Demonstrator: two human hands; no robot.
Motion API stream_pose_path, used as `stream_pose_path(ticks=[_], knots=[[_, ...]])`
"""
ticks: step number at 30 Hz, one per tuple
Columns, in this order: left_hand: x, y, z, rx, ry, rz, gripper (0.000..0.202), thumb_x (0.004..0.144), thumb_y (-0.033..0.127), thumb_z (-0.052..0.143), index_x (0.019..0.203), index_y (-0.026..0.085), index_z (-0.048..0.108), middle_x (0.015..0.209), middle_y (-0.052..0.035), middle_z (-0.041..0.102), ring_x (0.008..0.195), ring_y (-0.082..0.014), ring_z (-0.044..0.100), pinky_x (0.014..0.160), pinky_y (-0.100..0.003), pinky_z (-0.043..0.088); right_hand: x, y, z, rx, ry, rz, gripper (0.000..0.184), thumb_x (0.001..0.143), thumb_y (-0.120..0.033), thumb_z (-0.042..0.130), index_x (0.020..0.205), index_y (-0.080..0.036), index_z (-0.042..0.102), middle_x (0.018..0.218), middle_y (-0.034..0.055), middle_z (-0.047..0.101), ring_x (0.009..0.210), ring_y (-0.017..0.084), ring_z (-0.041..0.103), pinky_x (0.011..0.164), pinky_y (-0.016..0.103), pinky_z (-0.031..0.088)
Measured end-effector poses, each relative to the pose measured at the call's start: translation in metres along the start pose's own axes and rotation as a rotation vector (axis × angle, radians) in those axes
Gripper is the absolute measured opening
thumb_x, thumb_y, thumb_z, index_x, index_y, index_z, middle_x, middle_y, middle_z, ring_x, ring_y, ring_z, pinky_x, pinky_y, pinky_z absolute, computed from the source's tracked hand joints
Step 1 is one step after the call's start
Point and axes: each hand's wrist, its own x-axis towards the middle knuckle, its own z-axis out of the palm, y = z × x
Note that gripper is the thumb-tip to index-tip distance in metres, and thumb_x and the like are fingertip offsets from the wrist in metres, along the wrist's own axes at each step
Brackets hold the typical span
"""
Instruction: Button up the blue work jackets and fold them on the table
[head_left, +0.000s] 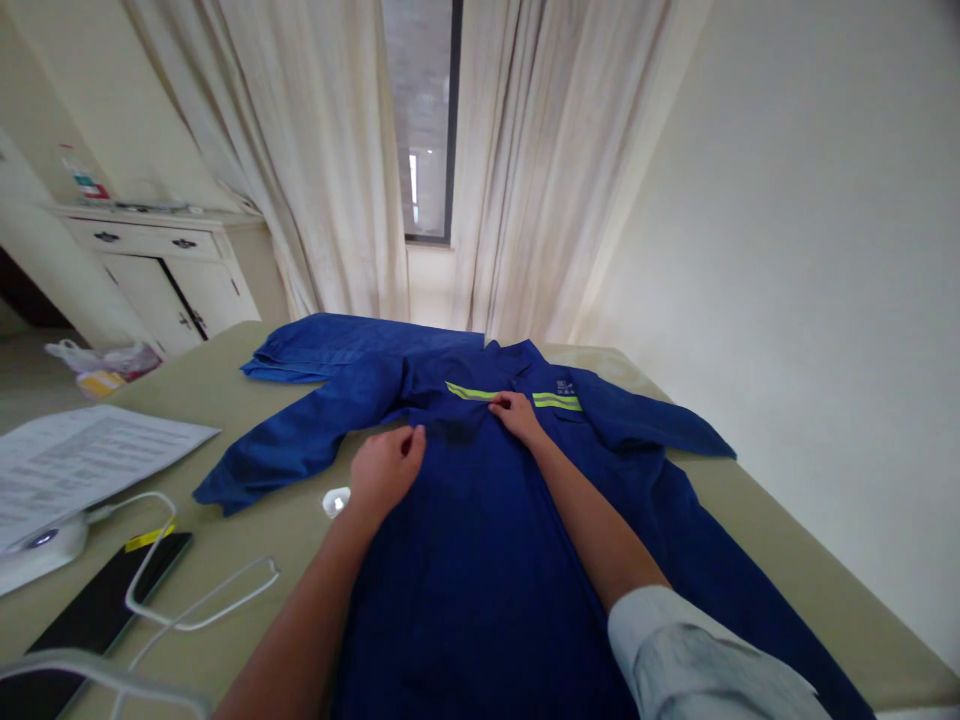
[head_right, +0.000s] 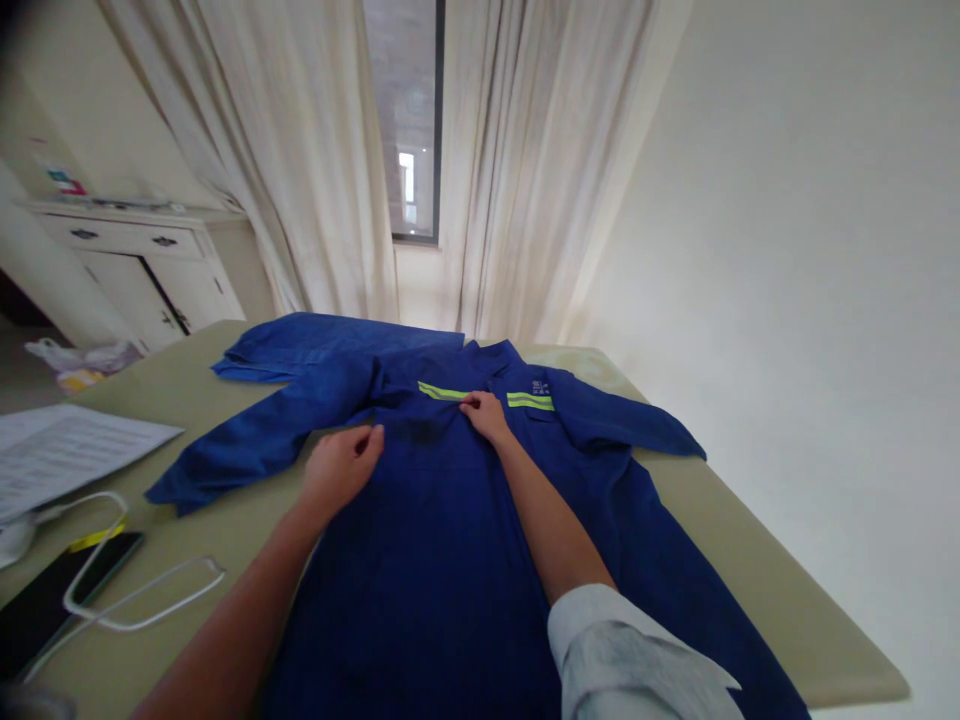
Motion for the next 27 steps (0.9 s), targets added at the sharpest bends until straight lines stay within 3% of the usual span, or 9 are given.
stream_pose_path(ticks=[2, 3, 4, 6, 10, 17, 21, 24, 27], knots=[[0.001, 0.028, 0.012, -0.032, -0.142, 0.321, 0.042, 0.105, 0.045, 0.043, 0.122, 0.025, 0.076, 0.122, -0.0104, 0.077, 0.116, -0.0283, 0.07, 0.102, -0.041, 0.05, -0.001, 0.006, 0.001, 0.066, 0.013, 0.008, 0.027, 0.096, -0.02, 0.057, 0.114, -0.018, 0.078, 0.099, 0.0043, 0.078, 0.087, 0.018, 0.069, 0.081, 0.027, 0.052], [0.002, 0.039, 0.019, -0.026, -0.196, 0.432, 0.045, 0.106, 0.044, 0.044, 0.138, 0.025, 0.068, 0.14, -0.0106, 0.07, 0.131, -0.028, 0.063, 0.111, -0.042, 0.045, -0.001, 0.008, 0.001, 0.094, 0.016, 0.006, 0.028, 0.095, -0.018, 0.058, 0.115, -0.019, 0.078, 0.099, 0.0037, 0.078, 0.087, 0.017, 0.069, 0.082, 0.027, 0.052], [0.003, 0.047, 0.026, 0.002, -0.247, 0.488, 0.05, 0.105, 0.045, 0.046, 0.148, 0.025, 0.06, 0.152, -0.011, 0.061, 0.141, -0.0291, 0.055, 0.118, -0.045, 0.04, -0.001, 0.01, 0.0, 0.117, 0.017, 0.002, 0.028, 0.093, -0.016, 0.061, 0.114, -0.02, 0.079, 0.1, 0.0034, 0.078, 0.088, 0.017, 0.069, 0.084, 0.027, 0.052], [0.002, 0.052, 0.037, 0.09, -0.363, 0.475, 0.058, 0.103, 0.052, 0.05, 0.154, 0.025, 0.055, 0.16, -0.0132, 0.052, 0.147, -0.0346, 0.048, 0.121, -0.052, 0.036, 0.0, 0.011, 0.0, 0.156, 0.018, -0.007, 0.024, 0.085, -0.014, 0.07, 0.106, -0.021, 0.081, 0.103, 0.0041, 0.077, 0.092, 0.018, 0.069, 0.09, 0.029, 0.051], [-0.005, 0.04, 0.043, 0.167, -0.527, 0.426, 0.069, 0.097, 0.058, 0.056, 0.156, 0.022, 0.054, 0.165, -0.0155, 0.045, 0.148, -0.0405, 0.047, 0.119, -0.056, 0.04, 0.005, 0.012, 0.004, 0.248, 0.048, 0.026, 0.011, 0.08, -0.014, 0.076, 0.087, -0.021, 0.081, 0.102, 0.0052, 0.077, 0.097, 0.02, 0.068, 0.095, 0.031, 0.05], [0.001, 0.038, 0.037, 0.172, -0.587, 0.455, 0.07, 0.091, 0.051, 0.064, 0.153, 0.019, 0.057, 0.163, -0.0171, 0.048, 0.149, -0.0361, 0.047, 0.125, -0.05, 0.035, 0.008, 0.016, 0.007, 0.492, 0.049, 0.116, 0.009, 0.079, -0.025, 0.073, 0.086, -0.019, 0.076, 0.08, -0.0013, 0.074, 0.078, 0.016, 0.067, 0.077, 0.026, 0.052], [0.005, 0.043, 0.034, 0.22, -0.604, 0.473, 0.07, 0.09, 0.051, 0.066, 0.151, 0.017, 0.059, 0.159, -0.0191, 0.051, 0.147, -0.0371, 0.049, 0.123, -0.049, 0.038, 0.013, 0.019, 0.008, 0.597, 0.142, 0.222, 0.015, 0.084, -0.027, 0.065, 0.092, -0.018, 0.072, 0.076, -0.0001, 0.071, 0.068, 0.015, 0.065, 0.065, 0.023, 0.051], [0.013, 0.045, 0.032, 0.223, -0.601, 0.495, 0.064, 0.086, 0.058, 0.069, 0.14, 0.023, 0.067, 0.145, -0.0158, 0.062, 0.131, -0.0375, 0.061, 0.11, -0.048, 0.048, 0.017, 0.021, 0.011, 0.641, 0.233, 0.313, 0.021, 0.09, -0.027, 0.053, 0.102, -0.017, 0.067, 0.07, -0.0002, 0.066, 0.061, 0.015, 0.063, 0.057, 0.023, 0.049], [0.033, 0.051, 0.032, 0.238, -0.618, 0.473, 0.045, 0.09, 0.062, 0.065, 0.117, 0.028, 0.075, 0.121, -0.0107, 0.072, 0.108, -0.0318, 0.07, 0.094, -0.042, 0.054, 0.017, 0.02, 0.015, 0.651, 0.287, 0.341, 0.023, 0.091, -0.027, 0.048, 0.104, -0.018, 0.064, 0.066, -0.0016, 0.063, 0.058, 0.015, 0.062, 0.056, 0.023, 0.049]])
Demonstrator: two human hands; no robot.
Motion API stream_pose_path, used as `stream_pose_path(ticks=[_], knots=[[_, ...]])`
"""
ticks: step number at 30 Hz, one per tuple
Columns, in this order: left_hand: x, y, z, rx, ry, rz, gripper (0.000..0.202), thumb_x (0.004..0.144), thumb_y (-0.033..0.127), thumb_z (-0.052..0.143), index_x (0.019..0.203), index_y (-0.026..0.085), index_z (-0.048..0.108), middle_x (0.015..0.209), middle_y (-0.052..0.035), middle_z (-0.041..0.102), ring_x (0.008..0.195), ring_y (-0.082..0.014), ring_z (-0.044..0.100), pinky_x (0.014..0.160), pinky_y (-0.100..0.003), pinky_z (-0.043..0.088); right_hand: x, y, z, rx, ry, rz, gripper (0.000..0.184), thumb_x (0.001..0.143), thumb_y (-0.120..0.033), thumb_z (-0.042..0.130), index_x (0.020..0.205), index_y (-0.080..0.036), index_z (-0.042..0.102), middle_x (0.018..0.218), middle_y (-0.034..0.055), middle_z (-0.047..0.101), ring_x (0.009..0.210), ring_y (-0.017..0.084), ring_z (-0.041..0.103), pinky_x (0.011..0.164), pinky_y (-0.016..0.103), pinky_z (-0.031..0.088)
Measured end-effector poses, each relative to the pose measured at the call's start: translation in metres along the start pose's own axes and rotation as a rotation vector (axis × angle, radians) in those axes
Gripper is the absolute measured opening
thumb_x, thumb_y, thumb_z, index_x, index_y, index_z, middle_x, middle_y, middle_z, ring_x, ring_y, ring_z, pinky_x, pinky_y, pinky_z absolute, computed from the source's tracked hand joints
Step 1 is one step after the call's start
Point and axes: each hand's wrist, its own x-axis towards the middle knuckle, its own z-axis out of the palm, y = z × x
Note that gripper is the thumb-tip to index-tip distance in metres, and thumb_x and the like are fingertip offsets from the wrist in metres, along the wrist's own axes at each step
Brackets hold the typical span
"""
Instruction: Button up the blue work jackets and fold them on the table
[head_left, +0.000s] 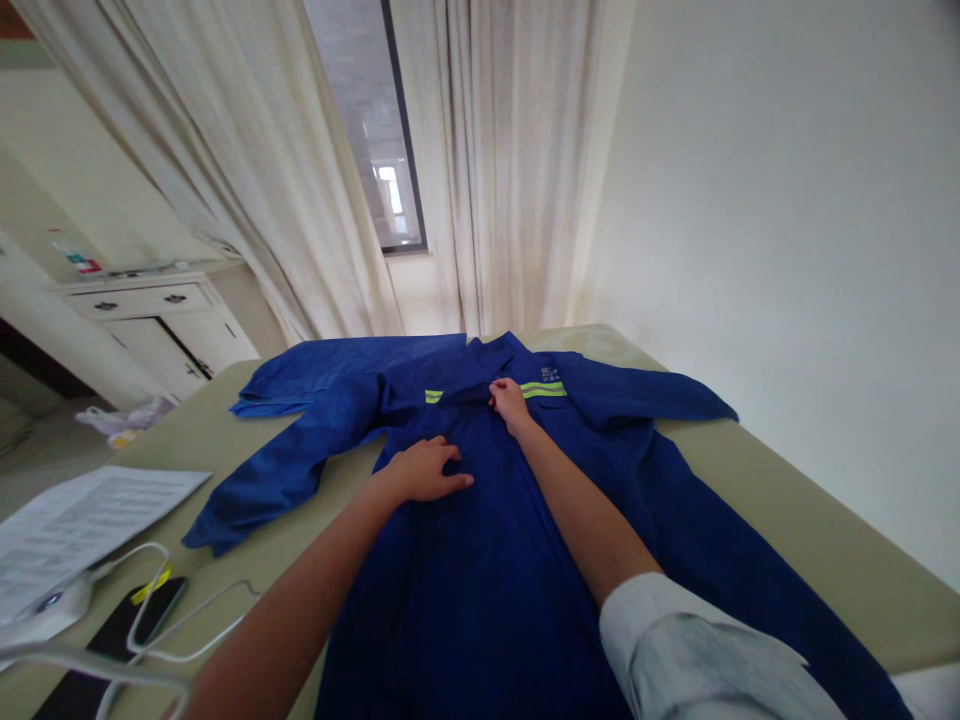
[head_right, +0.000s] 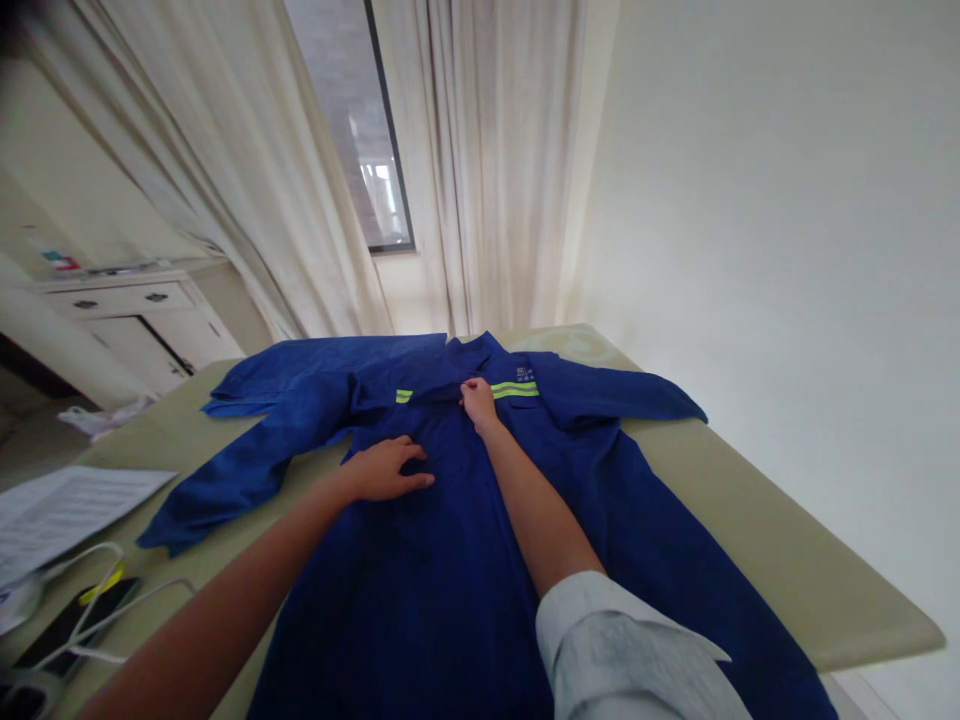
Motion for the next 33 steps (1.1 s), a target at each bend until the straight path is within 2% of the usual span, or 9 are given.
stream_pose_path(ticks=[4, 7, 12, 17, 21, 24, 27, 30, 33], knots=[[0.038, -0.007, -0.013, 0.015, 0.33, -0.137, 0.019, 0.097, 0.037, 0.063, 0.109, 0.025, 0.071, 0.111, -0.0091, 0.071, 0.106, -0.0266, 0.068, 0.092, -0.036, 0.052, -0.008, -0.003, 0.001, -0.025, 0.026, -0.069, 0.022, 0.09, -0.031, 0.048, 0.103, -0.02, 0.063, 0.075, -0.001, 0.066, 0.064, 0.016, 0.062, 0.061, 0.024, 0.05], [0.063, -0.016, -0.016, -0.008, 0.608, -0.208, 0.023, 0.096, 0.028, 0.065, 0.119, 0.022, 0.067, 0.122, -0.0114, 0.064, 0.11, -0.0271, 0.065, 0.093, -0.036, 0.051, -0.014, -0.007, -0.003, -0.084, 0.032, -0.143, 0.02, 0.088, -0.03, 0.049, 0.097, -0.022, 0.065, 0.082, -0.0006, 0.068, 0.072, 0.016, 0.062, 0.067, 0.024, 0.049], [0.065, -0.042, -0.014, 0.035, 0.55, -0.066, 0.019, 0.102, 0.023, 0.052, 0.099, 0.025, 0.071, 0.111, -0.0083, 0.064, 0.105, -0.0248, 0.063, 0.097, -0.035, 0.048, -0.021, -0.01, -0.007, -0.248, -0.007, -0.226, 0.024, 0.091, -0.027, 0.047, 0.073, -0.021, 0.062, 0.08, 0.0013, 0.067, 0.08, 0.017, 0.062, 0.074, 0.024, 0.046], [0.042, -0.054, 0.001, 0.14, 0.292, 0.115, 0.018, 0.099, 0.02, 0.055, 0.096, 0.027, 0.071, 0.108, -0.0086, 0.07, 0.11, -0.0269, 0.061, 0.099, -0.038, 0.045, -0.034, -0.014, 0.004, -0.463, -0.107, -0.267, 0.03, 0.089, -0.037, 0.068, 0.065, -0.022, 0.058, 0.079, 0.0057, 0.068, 0.085, 0.023, 0.064, 0.08, 0.03, 0.046], [0.042, -0.039, 0.019, 0.12, 0.452, -0.033, 0.032, 0.104, 0.029, 0.044, 0.126, 0.022, 0.067, 0.123, -0.0137, 0.071, 0.116, -0.0306, 0.062, 0.101, -0.043, 0.047, -0.037, -0.028, 0.001, -0.573, -0.061, -0.319, 0.02, 0.091, -0.04, 0.071, 0.087, -0.022, 0.065, 0.102, 0.0085, 0.071, 0.102, 0.024, 0.065, 0.092, 0.032, 0.046], [0.044, -0.031, 0.037, 0.058, 0.451, 0.027, 0.05, 0.107, 0.043, 0.039, 0.148, 0.02, 0.056, 0.148, -0.014, 0.062, 0.135, -0.0307, 0.056, 0.114, -0.046, 0.042, -0.026, -0.035, -0.034, -0.686, 0.086, -0.176, 0.026, 0.105, -0.044, 0.052, 0.113, -0.021, 0.063, 0.111, 0.0087, 0.072, 0.104, 0.022, 0.067, 0.089, 0.03, 0.048], [0.043, -0.032, 0.053, 0.023, 0.361, 0.062, 0.054, 0.108, 0.048, 0.036, 0.153, 0.023, 0.054, 0.159, -0.0092, 0.055, 0.145, -0.0279, 0.049, 0.122, -0.047, 0.036, -0.015, -0.027, -0.099, -0.845, 0.076, 0.015, 0.033, 0.103, -0.043, 0.056, 0.125, -0.018, 0.06, 0.115, 0.0123, 0.073, 0.106, 0.025, 0.069, 0.088, 0.031, 0.05], [0.043, -0.034, 0.058, 0.023, 0.36, 0.018, 0.055, 0.107, 0.049, 0.038, 0.154, 0.025, 0.054, 0.161, -0.0066, 0.052, 0.146, -0.0289, 0.048, 0.122, -0.048, 0.037, -0.016, -0.011, -0.171, -0.963, 0.07, 0.043, 0.037, 0.099, -0.032, 0.063, 0.127, -0.009, 0.061, 0.124, 0.0234, 0.07, 0.116, 0.033, 0.067, 0.097, 0.038, 0.048], [0.044, -0.032, 0.055, 0.035, 0.366, -0.011, 0.058, 0.106, 0.049, 0.038, 0.156, 0.022, 0.051, 0.158, -0.0089, 0.055, 0.144, -0.0304, 0.05, 0.12, -0.049, 0.039, -0.028, -0.001, -0.217, -1.049, 0.059, -0.013, 0.035, 0.099, -0.022, 0.06, 0.131, -0.009, 0.063, 0.132, 0.0257, 0.065, 0.124, 0.035, 0.061, 0.106, 0.043, 0.045]])
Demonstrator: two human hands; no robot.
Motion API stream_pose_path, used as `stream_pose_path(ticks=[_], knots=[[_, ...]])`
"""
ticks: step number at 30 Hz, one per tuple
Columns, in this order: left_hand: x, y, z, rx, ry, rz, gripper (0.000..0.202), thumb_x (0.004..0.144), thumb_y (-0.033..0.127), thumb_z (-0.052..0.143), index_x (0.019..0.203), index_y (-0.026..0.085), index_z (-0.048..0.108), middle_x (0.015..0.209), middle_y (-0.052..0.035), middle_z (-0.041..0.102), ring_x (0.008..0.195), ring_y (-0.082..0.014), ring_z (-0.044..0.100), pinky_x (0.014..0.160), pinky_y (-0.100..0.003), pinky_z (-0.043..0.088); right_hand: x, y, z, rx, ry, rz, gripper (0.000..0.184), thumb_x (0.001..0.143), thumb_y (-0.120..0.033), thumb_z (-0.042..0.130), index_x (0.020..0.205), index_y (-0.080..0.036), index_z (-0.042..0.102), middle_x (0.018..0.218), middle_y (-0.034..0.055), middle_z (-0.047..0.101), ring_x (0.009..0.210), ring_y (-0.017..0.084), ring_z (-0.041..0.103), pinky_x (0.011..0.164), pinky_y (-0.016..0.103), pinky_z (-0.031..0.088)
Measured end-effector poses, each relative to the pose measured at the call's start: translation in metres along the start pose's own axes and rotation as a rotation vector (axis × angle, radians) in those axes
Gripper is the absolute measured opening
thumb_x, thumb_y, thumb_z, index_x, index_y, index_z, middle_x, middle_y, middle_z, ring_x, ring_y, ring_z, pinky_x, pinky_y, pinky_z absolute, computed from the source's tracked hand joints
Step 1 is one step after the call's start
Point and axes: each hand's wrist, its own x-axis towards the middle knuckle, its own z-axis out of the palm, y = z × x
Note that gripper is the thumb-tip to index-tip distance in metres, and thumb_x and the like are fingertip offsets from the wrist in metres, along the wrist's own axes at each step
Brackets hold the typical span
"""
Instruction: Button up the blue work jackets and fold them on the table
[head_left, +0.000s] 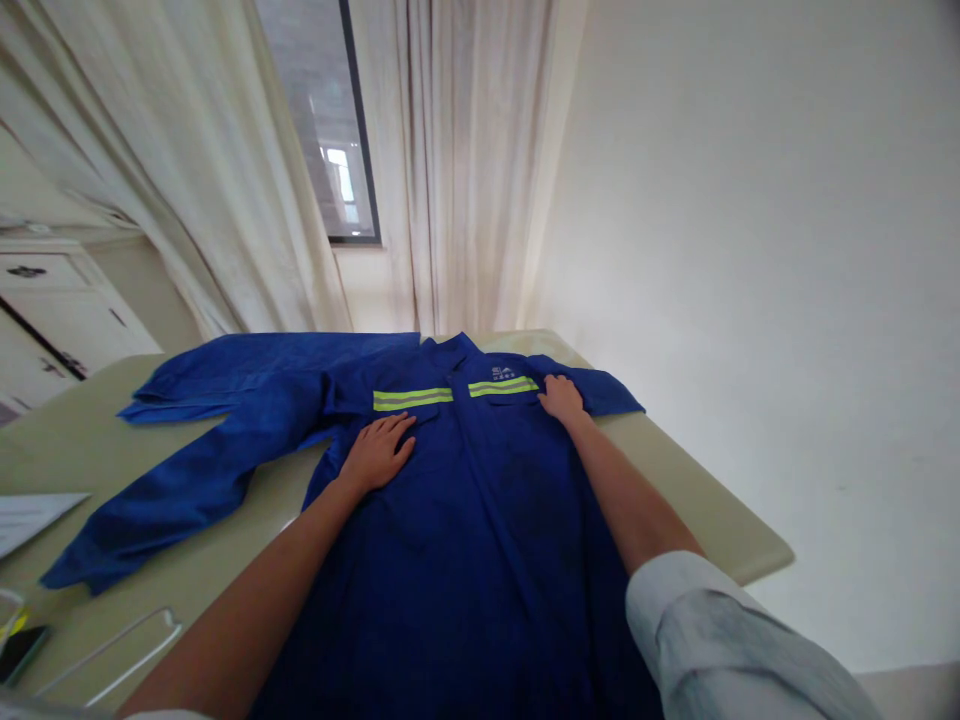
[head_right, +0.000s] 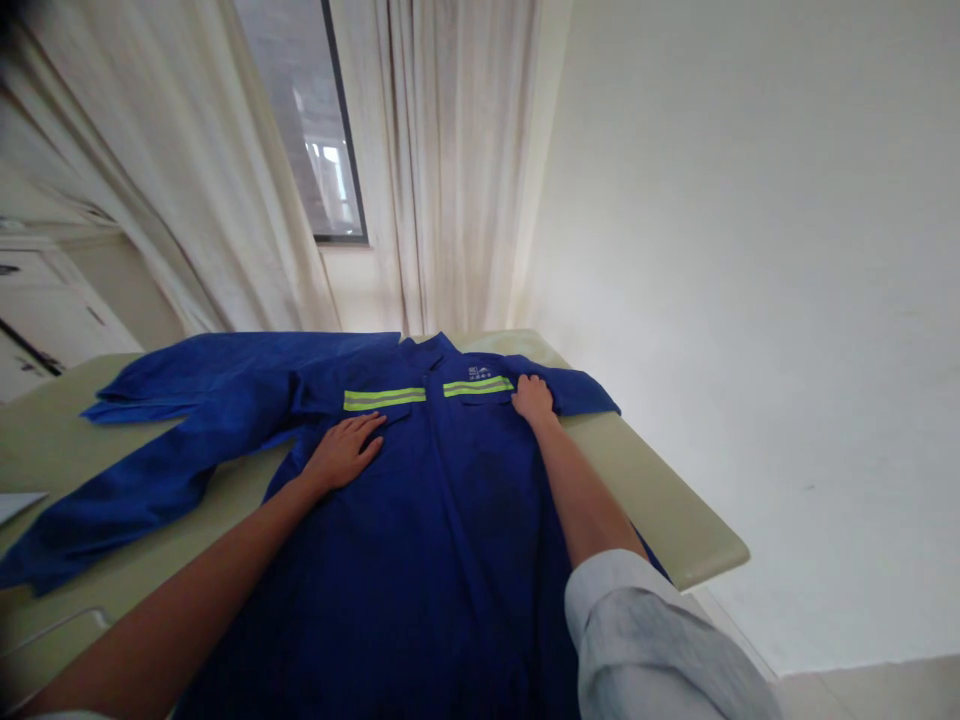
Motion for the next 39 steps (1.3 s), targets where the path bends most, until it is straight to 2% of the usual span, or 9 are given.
stream_pose_path(ticks=[4, 7, 10, 15, 19, 24, 28, 35, 39], knots=[[-0.001, 0.001, 0.0, 0.002, 0.0, -0.016, 0.059, 0.106, 0.049, 0.039, 0.155, 0.019, 0.052, 0.157, -0.0105, 0.056, 0.144, -0.0307, 0.051, 0.12, -0.048, 0.039, -0.018, 0.004, 0.008, -0.02, -0.026, -0.257, 0.035, 0.102, -0.021, 0.055, 0.135, -0.022, 0.067, 0.136, 0.0113, 0.067, 0.128, 0.025, 0.058, 0.112, 0.035, 0.041], [-0.002, 0.001, 0.0, 0.008, 0.012, 0.002, 0.056, 0.106, 0.049, 0.04, 0.153, 0.023, 0.056, 0.159, -0.0072, 0.055, 0.144, -0.0299, 0.051, 0.119, -0.047, 0.039, -0.026, -0.005, 0.029, -0.017, -0.043, -0.394, 0.041, 0.104, -0.016, 0.047, 0.137, -0.023, 0.069, 0.134, 0.0088, 0.069, 0.123, 0.024, 0.059, 0.11, 0.033, 0.042], [0.005, 0.001, -0.007, 0.039, -0.005, 0.007, 0.054, 0.106, 0.05, 0.04, 0.149, 0.023, 0.059, 0.153, -0.0086, 0.06, 0.139, -0.0296, 0.056, 0.116, -0.045, 0.042, -0.029, -0.006, 0.045, 0.014, 0.011, -0.383, 0.044, 0.104, -0.014, 0.043, 0.138, -0.023, 0.07, 0.131, 0.009, 0.07, 0.114, 0.024, 0.061, 0.106, 0.034, 0.044], [0.038, -0.002, -0.025, 0.1, -0.087, 0.009, 0.032, 0.103, 0.04, 0.053, 0.121, 0.023, 0.074, 0.127, -0.0098, 0.074, 0.119, -0.0299, 0.067, 0.105, -0.043, 0.05, -0.027, 0.003, 0.054, 0.081, 0.08, -0.382, 0.04, 0.104, -0.017, 0.045, 0.133, -0.022, 0.072, 0.129, 0.0103, 0.071, 0.114, 0.025, 0.061, 0.108, 0.036, 0.043], [0.053, -0.011, -0.028, 0.08, -0.077, 0.012, 0.035, 0.107, 0.031, 0.042, 0.118, 0.02, 0.074, 0.124, -0.0109, 0.074, 0.117, -0.0267, 0.068, 0.105, -0.039, 0.051, -0.025, 0.006, 0.056, 0.143, 0.097, -0.386, 0.038, 0.103, -0.015, 0.047, 0.131, -0.021, 0.073, 0.128, 0.0098, 0.072, 0.115, 0.025, 0.062, 0.109, 0.036, 0.043], [0.048, -0.02, -0.027, 0.046, -0.129, 0.091, 0.034, 0.108, 0.03, 0.043, 0.114, 0.02, 0.075, 0.118, -0.0094, 0.075, 0.115, -0.0232, 0.068, 0.107, -0.034, 0.05, -0.023, 0.008, 0.061, 0.213, 0.118, -0.391, 0.036, 0.102, -0.015, 0.049, 0.127, -0.021, 0.075, 0.126, 0.0093, 0.074, 0.115, 0.025, 0.063, 0.11, 0.037, 0.044], [0.045, -0.02, -0.026, -0.01, -0.119, 0.122, 0.031, 0.106, 0.028, 0.046, 0.119, 0.023, 0.073, 0.124, -0.008, 0.074, 0.118, -0.0244, 0.067, 0.107, -0.036, 0.05, -0.022, 0.009, 0.062, 0.246, 0.112, -0.383, 0.036, 0.102, -0.014, 0.049, 0.125, -0.022, 0.075, 0.125, 0.0089, 0.074, 0.115, 0.024, 0.063, 0.108, 0.037, 0.045], [0.047, -0.014, -0.026, 0.073, -0.083, 0.182, 0.032, 0.104, 0.029, 0.047, 0.113, 0.023, 0.077, 0.114, -0.0098, 0.074, 0.112, -0.0255, 0.068, 0.106, -0.039, 0.051, -0.02, 0.011, 0.067, 0.295, 0.123, -0.377, 0.033, 0.101, -0.014, 0.051, 0.121, -0.021, 0.076, 0.125, 0.009, 0.074, 0.114, 0.025, 0.063, 0.109, 0.039, 0.044], [0.045, -0.012, -0.027, 0.093, -0.105, 0.197, 0.031, 0.101, 0.031, 0.052, 0.116, 0.022, 0.077, 0.118, -0.0113, 0.073, 0.116, -0.0274, 0.067, 0.107, -0.041, 0.052, -0.02, 0.011, 0.062, 0.397, 0.16, -0.377, 0.033, 0.099, -0.011, 0.048, 0.114, -0.022, 0.076, 0.121, 0.0085, 0.075, 0.112, 0.024, 0.063, 0.107, 0.039, 0.045]])
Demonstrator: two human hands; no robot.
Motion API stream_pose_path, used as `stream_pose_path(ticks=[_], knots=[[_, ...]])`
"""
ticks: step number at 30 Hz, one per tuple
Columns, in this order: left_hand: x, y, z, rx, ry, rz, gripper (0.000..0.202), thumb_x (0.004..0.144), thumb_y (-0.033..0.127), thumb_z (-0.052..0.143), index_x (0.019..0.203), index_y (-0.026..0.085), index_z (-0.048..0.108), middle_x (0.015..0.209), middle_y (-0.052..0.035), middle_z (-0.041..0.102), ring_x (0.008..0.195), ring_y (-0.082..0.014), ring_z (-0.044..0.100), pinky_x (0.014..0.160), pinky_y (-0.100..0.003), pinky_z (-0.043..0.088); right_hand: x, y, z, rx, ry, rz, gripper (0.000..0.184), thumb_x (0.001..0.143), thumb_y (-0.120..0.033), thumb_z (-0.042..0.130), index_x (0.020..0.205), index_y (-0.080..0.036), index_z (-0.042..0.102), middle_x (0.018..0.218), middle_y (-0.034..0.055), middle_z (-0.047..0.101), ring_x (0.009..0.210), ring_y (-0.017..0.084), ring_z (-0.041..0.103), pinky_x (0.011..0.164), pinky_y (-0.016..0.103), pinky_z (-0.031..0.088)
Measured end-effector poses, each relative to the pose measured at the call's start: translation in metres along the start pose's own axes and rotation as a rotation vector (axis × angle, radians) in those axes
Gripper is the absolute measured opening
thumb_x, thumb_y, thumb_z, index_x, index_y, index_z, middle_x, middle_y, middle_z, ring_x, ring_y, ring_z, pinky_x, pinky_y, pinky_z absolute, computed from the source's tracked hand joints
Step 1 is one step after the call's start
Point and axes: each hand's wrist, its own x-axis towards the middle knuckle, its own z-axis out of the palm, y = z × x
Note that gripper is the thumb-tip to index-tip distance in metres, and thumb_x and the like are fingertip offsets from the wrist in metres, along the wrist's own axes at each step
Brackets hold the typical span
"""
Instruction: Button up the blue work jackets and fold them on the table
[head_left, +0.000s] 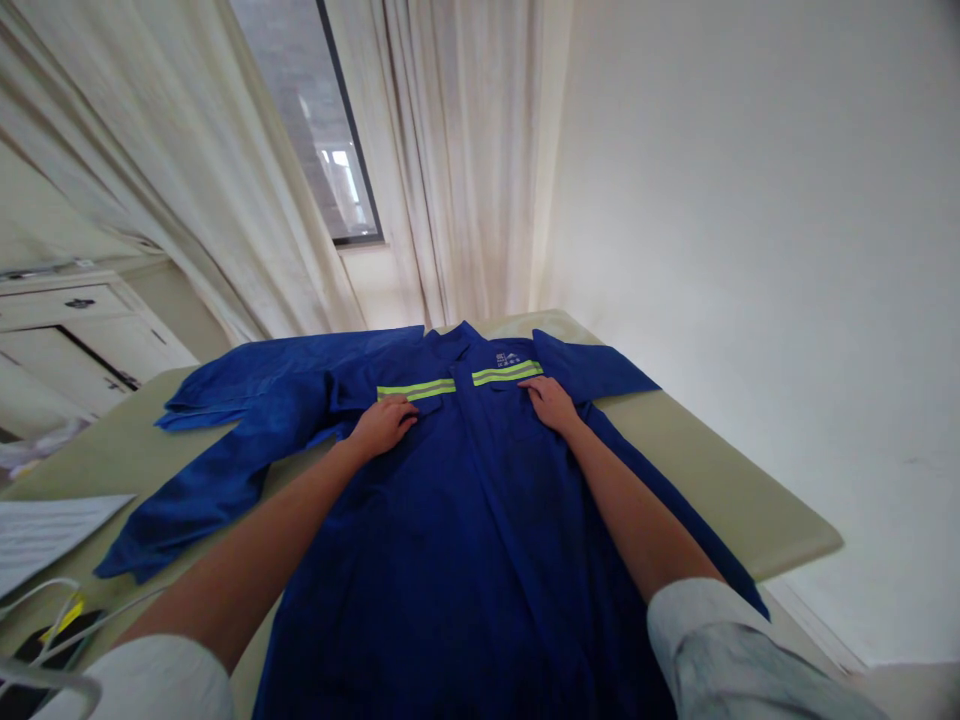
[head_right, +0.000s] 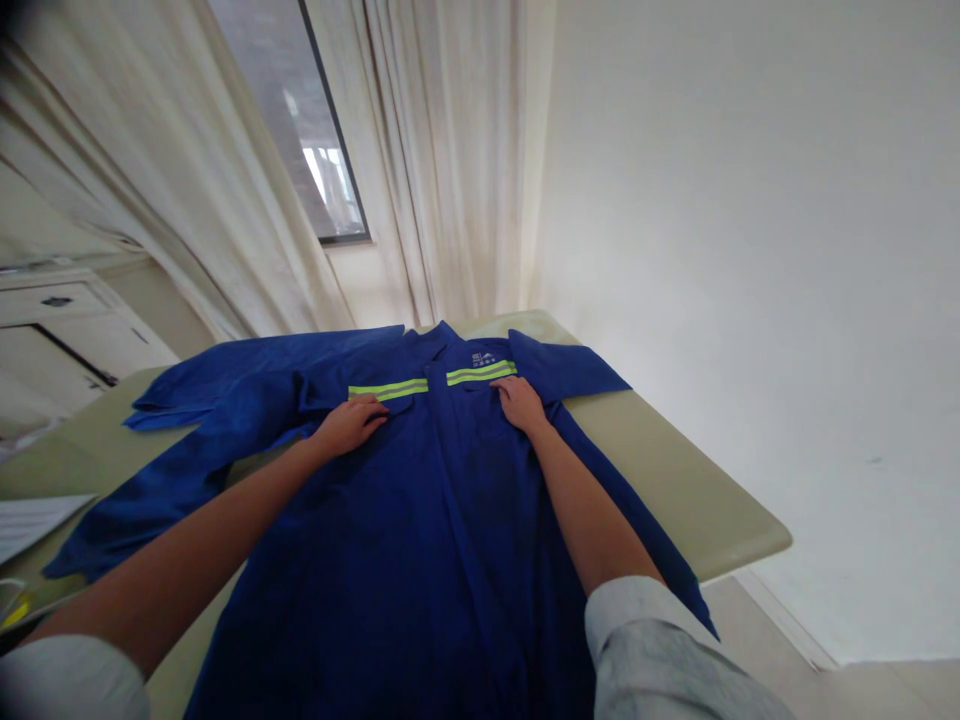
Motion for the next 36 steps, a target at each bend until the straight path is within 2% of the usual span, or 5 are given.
stream_pose_path(ticks=[3, 12, 19, 29, 36], knots=[[-0.002, 0.003, 0.0, -0.002, -0.025, -0.017, 0.034, 0.101, 0.03, 0.049, 0.118, 0.023, 0.077, 0.119, -0.0106, 0.072, 0.117, -0.0263, 0.067, 0.107, -0.039, 0.052, -0.002, -0.004, -0.012, 0.052, 0.027, -0.04, 0.022, 0.094, -0.016, 0.061, 0.11, -0.02, 0.075, 0.115, 0.0085, 0.074, 0.107, 0.023, 0.064, 0.103, 0.038, 0.047], [-0.007, 0.007, 0.002, 0.01, -0.043, -0.053, 0.038, 0.101, 0.029, 0.046, 0.121, 0.023, 0.078, 0.12, -0.0109, 0.072, 0.116, -0.026, 0.068, 0.108, -0.037, 0.052, -0.004, -0.012, -0.038, -0.088, -0.356, 0.002, 0.018, 0.084, -0.028, 0.082, 0.101, -0.023, 0.079, 0.098, 0.0036, 0.075, 0.087, 0.019, 0.068, 0.081, 0.028, 0.051], [-0.008, 0.01, 0.001, 0.057, -0.062, -0.067, 0.041, 0.101, 0.028, 0.044, 0.126, 0.022, 0.076, 0.126, -0.0113, 0.072, 0.12, -0.0269, 0.067, 0.11, -0.038, 0.051, -0.005, -0.02, -0.036, -0.143, -0.333, 0.049, 0.003, 0.084, -0.021, 0.079, 0.085, -0.024, 0.078, 0.092, 0.003, 0.077, 0.089, 0.021, 0.069, 0.076, 0.028, 0.049], [-0.006, 0.013, -0.004, 0.047, -0.085, -0.063, 0.039, 0.1, 0.025, 0.047, 0.125, 0.022, 0.076, 0.121, -0.0124, 0.072, 0.119, -0.0279, 0.067, 0.109, -0.039, 0.051, -0.006, -0.023, -0.036, -0.174, -0.287, 0.066, 0.036, 0.085, -0.023, 0.073, 0.12, -0.019, 0.074, 0.097, 0.0048, 0.076, 0.086, 0.019, 0.07, 0.078, 0.027, 0.052], [-0.008, 0.015, -0.004, 0.041, -0.066, -0.073, 0.039, 0.1, 0.025, 0.046, 0.125, 0.023, 0.076, 0.123, -0.0121, 0.072, 0.12, -0.028, 0.067, 0.109, -0.039, 0.051, -0.01, -0.032, -0.035, -0.28, -0.32, 0.005, 0.019, 0.093, -0.027, 0.065, 0.107, -0.018, 0.075, 0.115, 0.0142, 0.071, 0.103, 0.028, 0.068, 0.088, 0.033, 0.051]])
